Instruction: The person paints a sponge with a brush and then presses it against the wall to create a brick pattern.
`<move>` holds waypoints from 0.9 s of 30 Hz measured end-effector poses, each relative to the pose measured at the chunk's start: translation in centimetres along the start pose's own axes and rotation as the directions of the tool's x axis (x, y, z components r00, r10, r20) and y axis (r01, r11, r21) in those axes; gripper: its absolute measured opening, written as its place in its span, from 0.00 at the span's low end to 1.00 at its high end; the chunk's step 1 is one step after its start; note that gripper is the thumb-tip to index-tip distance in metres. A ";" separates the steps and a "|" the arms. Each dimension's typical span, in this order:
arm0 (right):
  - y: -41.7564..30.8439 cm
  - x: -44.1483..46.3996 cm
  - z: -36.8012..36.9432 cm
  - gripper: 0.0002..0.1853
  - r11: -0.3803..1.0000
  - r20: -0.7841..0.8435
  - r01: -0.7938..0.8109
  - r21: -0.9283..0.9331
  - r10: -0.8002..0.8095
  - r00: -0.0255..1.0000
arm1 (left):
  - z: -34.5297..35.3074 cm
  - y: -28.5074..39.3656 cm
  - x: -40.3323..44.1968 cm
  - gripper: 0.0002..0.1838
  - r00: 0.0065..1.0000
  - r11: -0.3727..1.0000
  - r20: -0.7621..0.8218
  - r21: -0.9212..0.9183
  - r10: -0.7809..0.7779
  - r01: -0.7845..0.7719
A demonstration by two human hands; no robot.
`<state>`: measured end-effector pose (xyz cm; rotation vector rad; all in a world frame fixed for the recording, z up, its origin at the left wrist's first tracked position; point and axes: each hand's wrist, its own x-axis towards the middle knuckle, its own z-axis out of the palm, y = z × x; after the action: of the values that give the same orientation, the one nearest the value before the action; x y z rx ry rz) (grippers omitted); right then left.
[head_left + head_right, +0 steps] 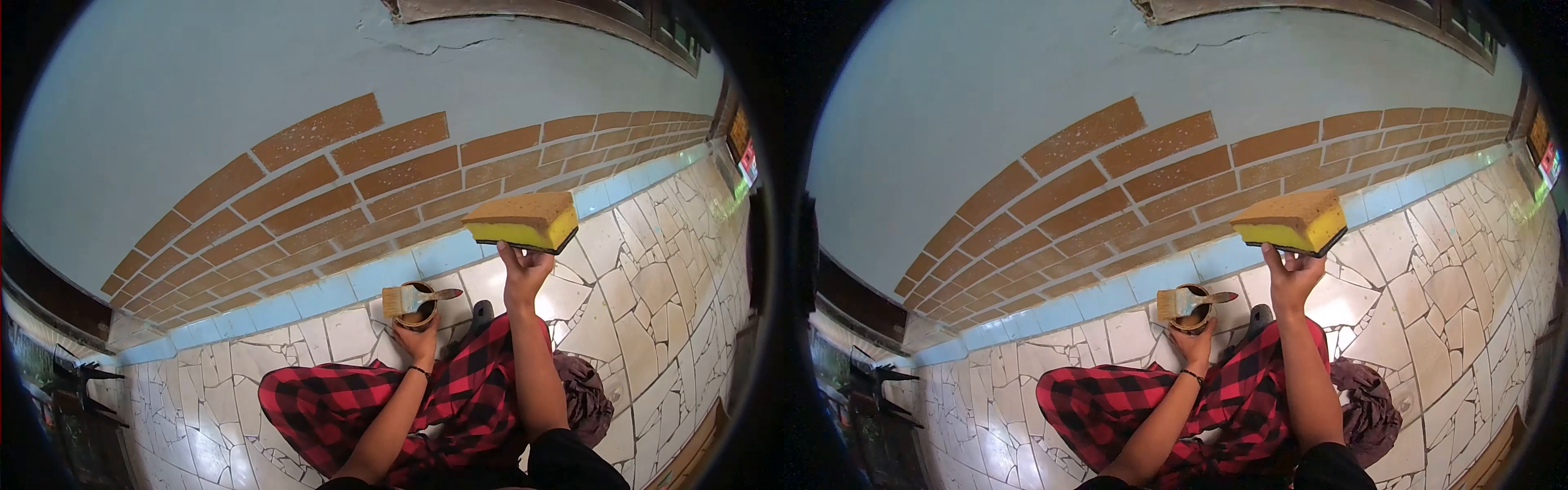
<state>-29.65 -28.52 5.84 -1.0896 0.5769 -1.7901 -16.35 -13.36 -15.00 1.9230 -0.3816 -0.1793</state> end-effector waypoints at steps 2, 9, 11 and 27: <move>-0.5 -0.1 0.1 0.36 1.000 0.005 -0.005 -0.011 0.005 1.000 | 0.2 -0.6 0.1 0.64 1.000 1.000 0.006 -0.010 0.001 -0.001; -0.8 -0.1 0.4 0.38 1.000 0.015 0.006 -0.010 -0.006 1.000 | -1.2 -1.0 0.8 0.63 0.979 0.979 0.203 -0.190 -0.034 0.073; -1.1 0.0 0.8 0.39 0.999 -0.003 0.031 0.014 -0.031 1.000 | -2.8 0.0 0.8 0.61 0.948 0.963 0.301 -0.209 -0.101 0.169; -12.0 -0.4 2.4 0.36 0.981 0.055 0.183 0.067 -0.187 0.981 | -24.0 21.5 -4.6 0.26 0.849 0.764 0.271 -0.609 0.453 -0.214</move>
<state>-33.13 -22.51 15.93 -1.1825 0.3912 -1.9139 -17.25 2.02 13.67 1.1897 -0.8555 -0.4040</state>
